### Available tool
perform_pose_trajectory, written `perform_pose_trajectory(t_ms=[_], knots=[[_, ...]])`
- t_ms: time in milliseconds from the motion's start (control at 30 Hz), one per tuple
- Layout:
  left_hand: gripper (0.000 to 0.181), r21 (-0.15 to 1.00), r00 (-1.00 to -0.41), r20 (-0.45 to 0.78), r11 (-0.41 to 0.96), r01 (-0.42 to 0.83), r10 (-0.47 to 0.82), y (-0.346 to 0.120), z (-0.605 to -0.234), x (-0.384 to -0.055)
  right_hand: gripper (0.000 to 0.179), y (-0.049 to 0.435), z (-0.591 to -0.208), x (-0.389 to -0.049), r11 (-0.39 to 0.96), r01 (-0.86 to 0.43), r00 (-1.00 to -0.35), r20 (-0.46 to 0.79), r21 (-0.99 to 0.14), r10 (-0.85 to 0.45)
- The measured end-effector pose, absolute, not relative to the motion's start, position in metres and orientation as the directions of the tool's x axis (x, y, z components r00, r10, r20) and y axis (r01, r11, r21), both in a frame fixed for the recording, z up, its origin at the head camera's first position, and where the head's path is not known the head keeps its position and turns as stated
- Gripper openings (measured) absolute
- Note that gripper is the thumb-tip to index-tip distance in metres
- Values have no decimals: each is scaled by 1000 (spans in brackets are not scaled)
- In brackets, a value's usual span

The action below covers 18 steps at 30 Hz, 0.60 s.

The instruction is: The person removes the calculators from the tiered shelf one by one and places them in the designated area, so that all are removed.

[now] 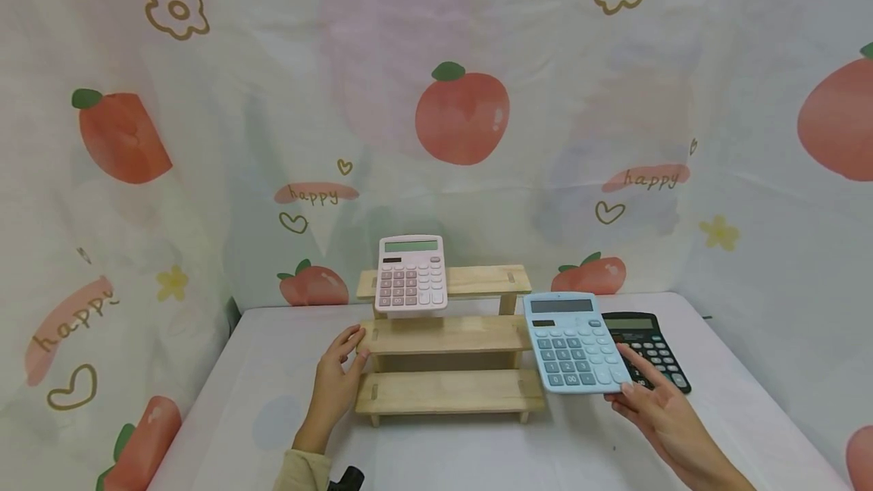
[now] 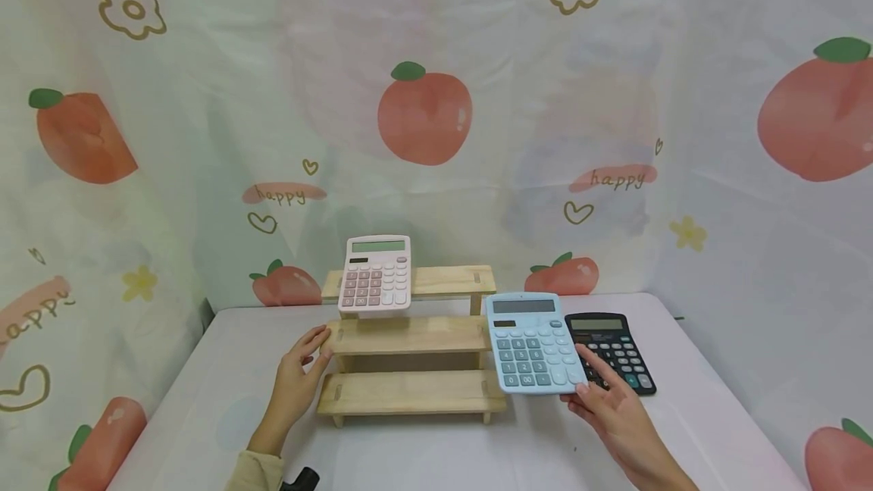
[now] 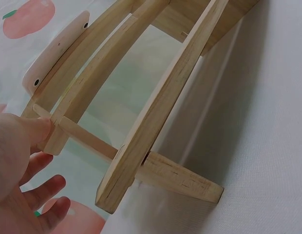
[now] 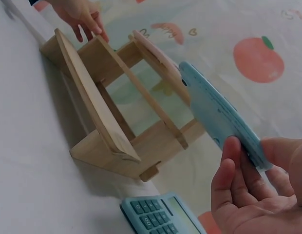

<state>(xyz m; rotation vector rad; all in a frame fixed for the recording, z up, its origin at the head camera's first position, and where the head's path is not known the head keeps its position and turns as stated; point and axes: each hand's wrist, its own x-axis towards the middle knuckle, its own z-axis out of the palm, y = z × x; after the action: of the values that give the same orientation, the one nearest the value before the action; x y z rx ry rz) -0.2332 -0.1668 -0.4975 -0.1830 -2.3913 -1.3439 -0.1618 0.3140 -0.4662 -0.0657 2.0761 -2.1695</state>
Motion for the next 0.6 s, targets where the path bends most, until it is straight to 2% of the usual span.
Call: perform_pose_trajectory(t_ms=[267,600], knots=[[43,795,-916,393,530,296,-78,-167,-497,-233,75,323,-473,-155,63,180,-982,-183,-982,-53],[43,792,-919,385,541,283,-82,-167,-498,-233,81,337,-487,-144,68,336,-940,-339,-939,-28]])
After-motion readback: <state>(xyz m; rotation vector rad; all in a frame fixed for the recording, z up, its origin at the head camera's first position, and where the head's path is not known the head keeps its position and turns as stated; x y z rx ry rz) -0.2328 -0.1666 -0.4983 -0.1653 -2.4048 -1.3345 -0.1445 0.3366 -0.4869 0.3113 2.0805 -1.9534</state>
